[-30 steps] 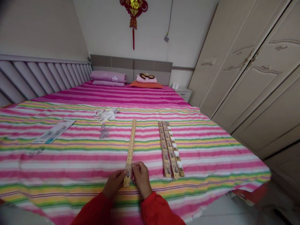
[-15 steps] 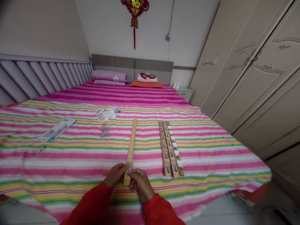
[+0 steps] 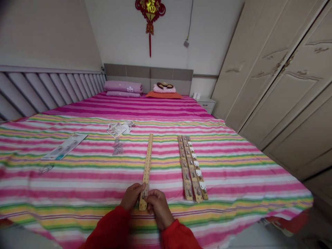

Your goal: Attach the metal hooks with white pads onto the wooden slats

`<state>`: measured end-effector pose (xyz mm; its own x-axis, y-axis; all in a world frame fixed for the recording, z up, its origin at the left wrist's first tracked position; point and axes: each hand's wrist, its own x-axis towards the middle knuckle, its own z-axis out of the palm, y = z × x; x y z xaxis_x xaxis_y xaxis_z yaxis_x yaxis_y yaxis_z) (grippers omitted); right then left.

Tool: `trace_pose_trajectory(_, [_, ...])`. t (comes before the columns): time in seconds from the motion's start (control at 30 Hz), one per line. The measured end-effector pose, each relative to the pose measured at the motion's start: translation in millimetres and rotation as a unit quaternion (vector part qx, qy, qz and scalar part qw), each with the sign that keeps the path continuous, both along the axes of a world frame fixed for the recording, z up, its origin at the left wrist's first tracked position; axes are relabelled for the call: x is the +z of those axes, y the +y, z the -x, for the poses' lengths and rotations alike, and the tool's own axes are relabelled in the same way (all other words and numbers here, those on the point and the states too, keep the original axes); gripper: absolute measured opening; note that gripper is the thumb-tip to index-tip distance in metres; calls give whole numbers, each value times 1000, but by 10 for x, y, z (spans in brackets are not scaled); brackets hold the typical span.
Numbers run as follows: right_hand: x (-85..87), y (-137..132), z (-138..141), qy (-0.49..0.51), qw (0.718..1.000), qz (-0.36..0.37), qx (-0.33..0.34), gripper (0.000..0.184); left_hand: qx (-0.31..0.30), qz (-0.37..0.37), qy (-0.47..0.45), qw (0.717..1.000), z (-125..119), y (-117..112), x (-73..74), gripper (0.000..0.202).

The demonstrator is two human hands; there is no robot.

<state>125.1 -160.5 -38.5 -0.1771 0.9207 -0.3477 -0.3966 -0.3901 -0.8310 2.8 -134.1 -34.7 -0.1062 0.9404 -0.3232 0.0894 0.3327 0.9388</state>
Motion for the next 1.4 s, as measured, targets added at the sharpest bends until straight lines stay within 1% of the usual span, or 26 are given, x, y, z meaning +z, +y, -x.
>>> trace_pose_trajectory(0.1, [45,71,3,-4,999,-32,-6,11,3,-27,4,1000,4,62,71,45])
trace_pose_trajectory(0.2, [45,136,12,-27,999,-43,-12,13,-15,-35,15,999,29,121,111,46])
trace_pose_trajectory(0.3, [-7,162,18,-38,998,-47,3,22,-64,-4,12,998,86,155,116,47])
trace_pose_trajectory(0.4, [-70,163,2,-48,998,-44,27,34,-112,36,8,993,213,214,137,47])
trace_pose_trajectory(0.43, [-86,162,-9,-54,997,-39,33,38,-113,42,17,993,280,254,158,46])
trace_pose_trajectory(0.47, [-98,161,-21,-59,997,-34,40,42,-106,32,34,993,360,307,186,45])
trace_pose_trajectory(0.5, [-107,161,-33,-63,997,-30,46,45,-90,5,61,994,454,374,221,43])
trace_pose_trajectory(0.53, [-113,161,-43,-66,996,-27,51,48,-66,-40,97,992,557,453,259,40])
trace_pose_trajectory(0.57, [-118,160,-51,-68,996,-26,57,50,-37,-107,140,984,668,542,297,35])
trace_pose_trajectory(0.63, [-128,160,-57,-73,995,-31,61,51,39,-222,238,945,893,739,358,24])
trace_pose_trajectory(0.67, [-135,159,-57,-75,995,-34,60,52,76,-257,275,923,997,838,373,21])
trace_pose_trajectory(0.7, [-145,159,-55,-77,995,-38,58,52,95,-284,306,904,1090,933,377,21])
trace_pose_trajectory(0.77, [-171,159,-54,-77,994,-48,56,51,106,-307,361,874,1237,1099,351,26])
trace_pose_trajectory(0.83, [-198,159,-62,-76,994,-55,61,51,92,-312,402,856,1329,1222,298,29])
trace_pose_trajectory(0.9, [-218,158,-81,-76,993,-59,61,50,71,-313,425,847,1383,1300,248,27])
trace_pose_trajectory(0.97, [-221,155,-108,-76,994,-58,55,50,58,-319,428,844,1420,1339,224,24])
trace_pose_trajectory(1.03, [-204,150,-137,-74,995,-52,48,50,62,-330,409,849,1449,1347,235,21])
trace_pose_trajectory(1.07, [-190,146,-151,-74,995,-49,47,50,73,-334,387,856,1461,1340,252,19])
trace_pose_trajectory(1.13, [-156,134,-173,-80,995,-48,41,51,122,-318,314,886,1472,1305,304,15])
trace_pose_trajectory(1.2, [-122,118,-188,-93,994,-51,32,50,192,-270,200,922,1462,1239,369,13])
trace_pose_trajectory(1.27, [-99,106,-199,-103,993,-57,12,48,252,-208,57,943,1435,1146,438,12])
trace_pose_trajectory(1.33, [-81,106,-209,-107,992,-65,-11,47,273,-148,-96,946,1394,1033,502,13])
trace_pose_trajectory(1.4, [-54,123,-219,-109,990,-80,-28,47,270,-87,-231,931,1340,913,559,13])
